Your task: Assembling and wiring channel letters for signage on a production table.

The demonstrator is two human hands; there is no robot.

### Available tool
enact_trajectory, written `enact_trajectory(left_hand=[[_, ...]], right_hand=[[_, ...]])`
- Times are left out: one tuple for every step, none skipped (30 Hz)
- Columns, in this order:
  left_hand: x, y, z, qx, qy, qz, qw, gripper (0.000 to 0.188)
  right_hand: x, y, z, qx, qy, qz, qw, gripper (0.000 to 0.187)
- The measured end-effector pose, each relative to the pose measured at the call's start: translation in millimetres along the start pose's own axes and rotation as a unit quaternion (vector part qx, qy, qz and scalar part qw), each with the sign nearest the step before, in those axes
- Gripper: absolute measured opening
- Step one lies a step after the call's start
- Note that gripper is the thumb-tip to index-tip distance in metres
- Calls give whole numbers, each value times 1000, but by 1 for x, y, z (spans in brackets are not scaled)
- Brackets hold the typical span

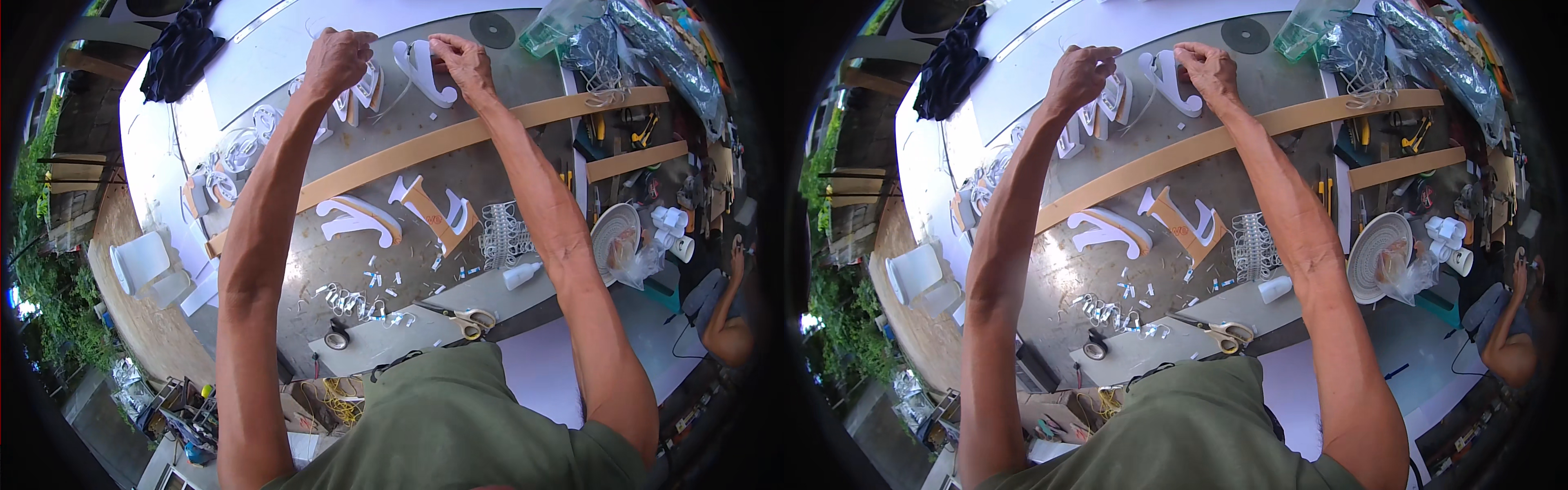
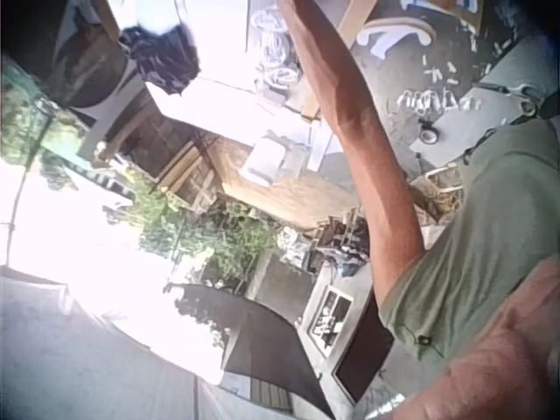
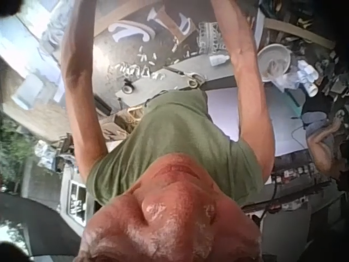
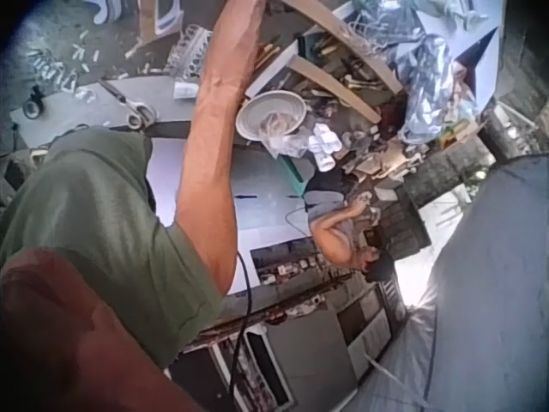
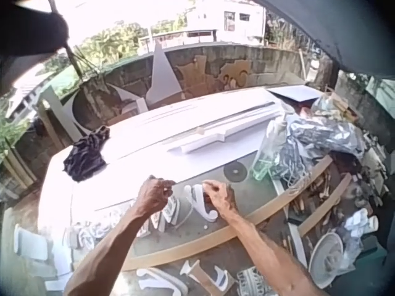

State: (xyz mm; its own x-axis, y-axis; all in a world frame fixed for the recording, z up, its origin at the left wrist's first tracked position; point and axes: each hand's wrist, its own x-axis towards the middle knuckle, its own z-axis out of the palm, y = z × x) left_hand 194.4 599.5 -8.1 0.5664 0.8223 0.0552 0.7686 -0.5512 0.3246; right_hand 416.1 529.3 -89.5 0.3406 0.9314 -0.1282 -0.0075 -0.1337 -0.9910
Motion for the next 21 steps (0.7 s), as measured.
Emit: enact_trajectory(left_hand=[[7, -3, 8, -3, -4, 2, 1000, 29], [13, -6, 14, -24, -30, 6, 999, 27], [19, -4, 18, -48, -56, 13, 997, 26], [21, -1, 24, -62, -49, 6, 997, 26], [25, 1, 28, -65, -53, 8, 996, 26], [25, 1, 31, -104, -61, -12, 993, 27], [25, 0, 33, -143, -68, -32, 987, 28], [24, -2, 34, -143, -71, -33, 987, 28], [25, -5, 35, -184, -73, -39, 979, 29], [24, -7, 35, -224, -75, -45, 971, 30], [25, -9, 36, -224, -77, -48, 970, 30], [26, -10, 36, -235, -79, -47, 968, 29], [26, -11, 36, -245, -81, -46, 965, 29], [25, -12, 36, -246, -82, -48, 965, 29], [25, -14, 35, -272, -81, -45, 958, 29], [25, -15, 36, -297, -80, -42, 951, 28], [27, -15, 37, -297, -81, -42, 950, 28], [30, -15, 36, -292, -92, -44, 951, 28], [32, -14, 35, -287, -103, -46, 951, 27], [34, -14, 33, -288, -104, -46, 951, 27], [36, -19, 32, -294, -126, -49, 946, 27]], right_hand=[[0, 1, 3, -1, 3, 4, 1000, 26], [0, 1, 6, 1, -6, 12, 1000, 26], [2, 3, 5, 1, -12, 20, 1000, 26], [2, 5, 4, 0, -7, 12, 1000, 25], [4, 6, 2, -1, -4, 16, 1000, 25], [4, 8, 3, 9, -3, 6, 1000, 24], [5, 10, 3, 20, -1, -4, 1000, 24], [5, 12, 3, 21, -1, -1, 1000, 24], [6, 12, 2, 33, -5, 8, 999, 24], [7, 12, 2, 45, -10, 16, 999, 24], [8, 13, 2, 46, -11, 18, 999, 24], [7, 12, 1, 77, -17, 28, 997, 24], [6, 11, 2, 108, -23, 37, 993, 24], [6, 10, 3, 108, -24, 40, 993, 24], [6, 11, 4, 102, -22, 34, 994, 23], [6, 11, 4, 97, -19, 29, 995, 23], [7, 12, 3, 97, -18, 30, 995, 23], [7, 13, 3, 98, -12, 26, 995, 22], [7, 13, 3, 100, -6, 22, 995, 22], [7, 14, 3, 100, -5, 24, 995, 22], [7, 13, 3, 98, -10, 31, 995, 20]])
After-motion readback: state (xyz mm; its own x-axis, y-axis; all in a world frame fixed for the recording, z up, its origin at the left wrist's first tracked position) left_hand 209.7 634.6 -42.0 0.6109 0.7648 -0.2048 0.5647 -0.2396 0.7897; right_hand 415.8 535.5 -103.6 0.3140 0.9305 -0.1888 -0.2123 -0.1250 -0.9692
